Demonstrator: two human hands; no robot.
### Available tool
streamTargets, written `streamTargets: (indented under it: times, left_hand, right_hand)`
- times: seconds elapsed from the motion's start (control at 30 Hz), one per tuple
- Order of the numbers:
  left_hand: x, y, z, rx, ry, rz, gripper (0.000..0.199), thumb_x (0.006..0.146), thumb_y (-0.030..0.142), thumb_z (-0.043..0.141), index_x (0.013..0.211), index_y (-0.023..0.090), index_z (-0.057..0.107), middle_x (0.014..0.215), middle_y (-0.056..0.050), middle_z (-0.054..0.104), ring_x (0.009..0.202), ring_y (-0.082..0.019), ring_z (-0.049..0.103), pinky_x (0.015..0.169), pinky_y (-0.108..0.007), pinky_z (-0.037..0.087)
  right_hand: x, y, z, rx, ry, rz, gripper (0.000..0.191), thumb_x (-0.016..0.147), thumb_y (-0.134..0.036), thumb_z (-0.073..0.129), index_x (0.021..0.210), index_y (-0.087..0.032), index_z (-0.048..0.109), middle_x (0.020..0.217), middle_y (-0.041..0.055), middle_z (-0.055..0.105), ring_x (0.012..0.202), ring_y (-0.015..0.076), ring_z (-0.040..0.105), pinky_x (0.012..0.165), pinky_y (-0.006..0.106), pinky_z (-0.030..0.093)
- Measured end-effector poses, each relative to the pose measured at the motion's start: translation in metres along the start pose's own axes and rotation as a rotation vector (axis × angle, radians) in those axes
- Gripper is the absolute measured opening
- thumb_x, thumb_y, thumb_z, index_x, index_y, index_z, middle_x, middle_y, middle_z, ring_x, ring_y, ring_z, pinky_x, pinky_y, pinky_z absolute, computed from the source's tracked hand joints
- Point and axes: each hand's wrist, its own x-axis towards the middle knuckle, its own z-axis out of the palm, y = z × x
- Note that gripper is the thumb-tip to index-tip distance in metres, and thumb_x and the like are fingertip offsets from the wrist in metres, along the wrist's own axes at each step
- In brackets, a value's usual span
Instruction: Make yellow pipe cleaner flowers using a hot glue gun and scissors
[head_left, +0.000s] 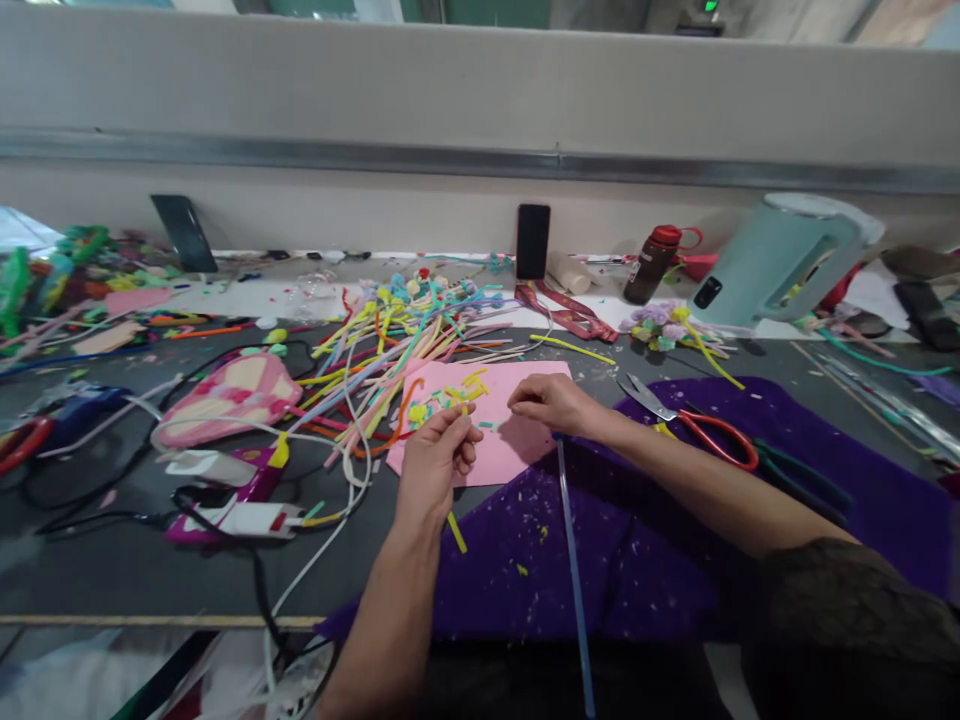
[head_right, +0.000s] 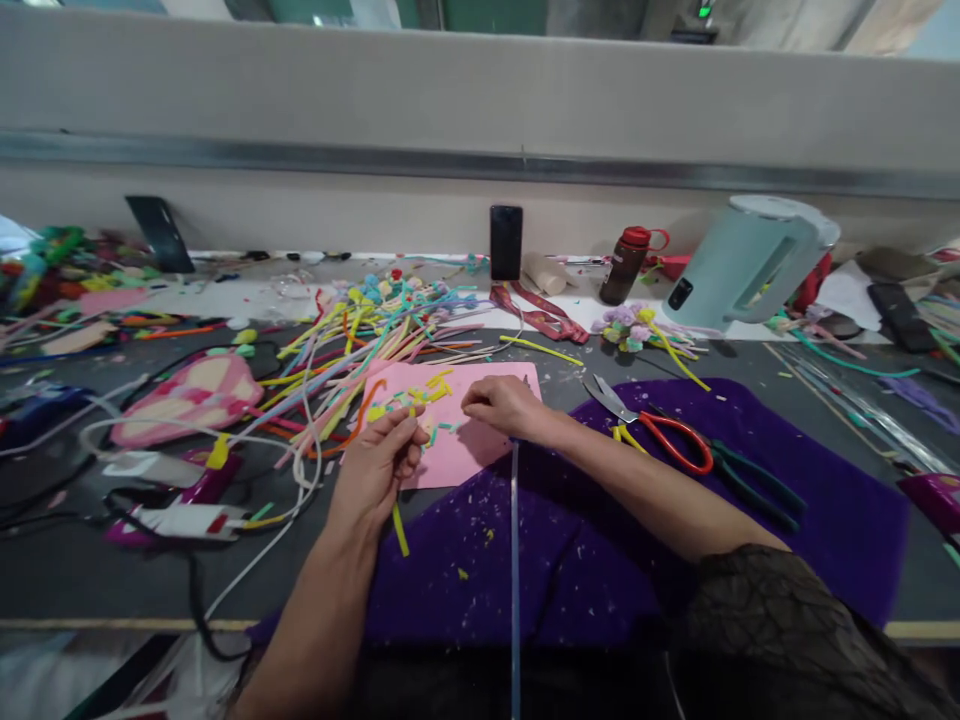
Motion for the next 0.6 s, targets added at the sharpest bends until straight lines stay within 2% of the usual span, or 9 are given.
streamTargets:
  times: [0.17,0.23,0.3,0.37,0.47,0.6]
  left_hand:
    - [0.000,-0.001,-0.003,-0.017,-0.025,0.029,0.037,0.068,0.034,0.064,0.098,0.013,0.060,0.063,0.001,0.057,0.042,-0.004,0.044,0.035,-0.014,0.029]
    - [0.000,-0.001,-0.003,-0.019,-0.023,0.039,0.038,0.068,0.033,0.063,0.101,0.014,0.059,0.063,0.001,0.057,0.041,-0.003,0.044,0.034,-0.014,0.029]
    - [-0.001,-0.001,-0.002,-0.013,-0.027,0.043,0.041,0.069,0.032,0.063,0.106,0.015,0.057,0.063,0.001,0.058,0.040,-0.003,0.044,0.034,-0.013,0.029]
    - [-0.002,-0.001,-0.001,-0.001,-0.052,0.049,0.047,0.069,0.032,0.063,0.113,0.016,0.054,0.063,0.002,0.059,0.039,-0.003,0.044,0.034,-0.013,0.030]
    - [-0.004,-0.002,0.002,0.025,-0.118,0.069,0.059,0.069,0.032,0.064,0.124,0.020,0.046,0.063,0.002,0.060,0.038,-0.004,0.044,0.034,-0.014,0.031]
    - [-0.006,-0.003,0.003,0.058,-0.164,0.063,0.067,0.068,0.032,0.065,0.129,0.021,0.039,0.063,0.003,0.060,0.039,-0.005,0.045,0.034,-0.014,0.032]
  right_hand:
    - [0.014,-0.016,0.010,-0.080,0.101,-0.041,0.015,0.079,-0.017,0.052,0.085,-0.017,0.067,0.081,0.0043,0.062,0.074,0.0136,0.055,0.068,0.024,0.038]
    - [0.015,-0.021,0.011,-0.030,0.159,-0.042,0.016,0.081,-0.017,0.050,0.088,-0.017,0.064,0.080,0.0031,0.062,0.068,0.0112,0.055,0.064,0.022,0.039]
    - [0.014,-0.026,0.011,0.113,0.167,0.006,0.016,0.081,-0.019,0.048,0.088,-0.016,0.062,0.075,0.0007,0.060,0.058,0.0084,0.053,0.057,0.020,0.039]
    - [0.012,-0.029,0.011,0.317,0.103,0.099,0.017,0.082,-0.025,0.046,0.085,-0.015,0.060,0.069,-0.0011,0.058,0.049,0.0064,0.050,0.048,0.018,0.037]
    - [0.007,-0.031,0.012,0.605,-0.049,0.235,0.029,0.083,-0.039,0.046,0.080,-0.014,0.060,0.062,-0.0014,0.055,0.042,0.0053,0.047,0.037,0.016,0.030]
    - [0.003,-0.029,0.015,0.788,-0.194,0.275,0.033,0.077,-0.047,0.054,0.079,-0.014,0.059,0.059,-0.0015,0.056,0.040,0.0045,0.044,0.033,0.015,0.026]
